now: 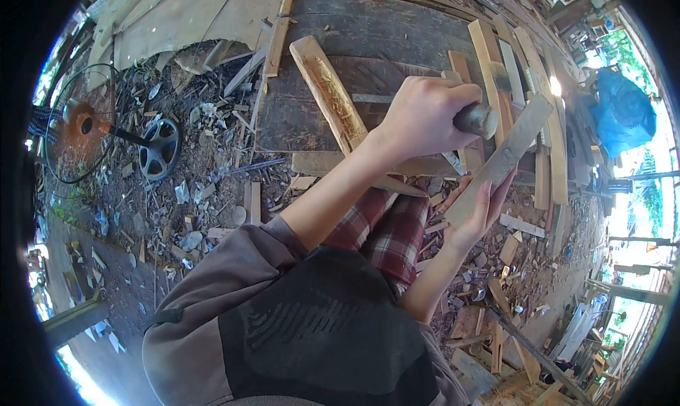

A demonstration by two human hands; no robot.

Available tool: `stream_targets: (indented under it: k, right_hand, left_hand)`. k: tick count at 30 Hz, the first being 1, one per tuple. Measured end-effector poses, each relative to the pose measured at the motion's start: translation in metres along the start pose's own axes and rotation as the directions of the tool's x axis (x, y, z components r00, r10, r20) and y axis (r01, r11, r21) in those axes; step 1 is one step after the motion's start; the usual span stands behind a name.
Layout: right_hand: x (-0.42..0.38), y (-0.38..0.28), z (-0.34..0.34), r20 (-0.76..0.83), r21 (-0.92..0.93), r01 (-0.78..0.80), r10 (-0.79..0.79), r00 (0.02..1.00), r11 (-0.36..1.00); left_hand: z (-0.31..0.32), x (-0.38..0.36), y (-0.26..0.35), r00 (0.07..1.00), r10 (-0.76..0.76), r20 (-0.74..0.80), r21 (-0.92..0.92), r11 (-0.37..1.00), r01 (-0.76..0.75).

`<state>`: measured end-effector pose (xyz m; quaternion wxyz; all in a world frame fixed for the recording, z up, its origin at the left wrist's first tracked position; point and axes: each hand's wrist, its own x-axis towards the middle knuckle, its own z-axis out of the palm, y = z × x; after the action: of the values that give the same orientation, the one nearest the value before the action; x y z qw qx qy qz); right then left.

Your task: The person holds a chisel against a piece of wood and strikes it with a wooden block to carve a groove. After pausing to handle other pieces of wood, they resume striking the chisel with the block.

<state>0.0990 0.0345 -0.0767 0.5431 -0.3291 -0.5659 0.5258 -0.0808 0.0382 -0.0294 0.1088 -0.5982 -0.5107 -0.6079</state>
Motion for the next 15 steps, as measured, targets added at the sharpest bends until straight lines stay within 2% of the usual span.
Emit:
stream_targets:
  k: [4, 7, 10, 15]
  right_hand:
    - [0.003, 0.000, -0.005, -0.028, -0.027, 0.054, -0.055, 0.998, 0.998]
    - [0.003, -0.002, -0.005, -0.038, -0.027, 0.054, -0.055, 0.998, 0.998]
    - [0.002, -0.003, -0.006, -0.037, -0.032, 0.033, -0.035, 0.999, 0.999]
    - [0.001, -0.004, -0.006, -0.039, -0.054, 0.011, -0.013, 0.999, 0.998]
  left_hand:
    - [0.008, 0.001, 0.006, 0.970, -0.036, -0.239, -0.003, 0.999, 0.036]
    - [0.003, 0.005, 0.012, 0.933, -0.063, -0.354, 0.029, 0.996, 0.078]
    - [0.003, 0.008, 0.011, 0.908, -0.056, -0.416, 0.031, 0.997, 0.076]
    - [-0.003, 0.011, 0.008, 0.903, -0.067, -0.425, 0.042, 0.995, 0.094]
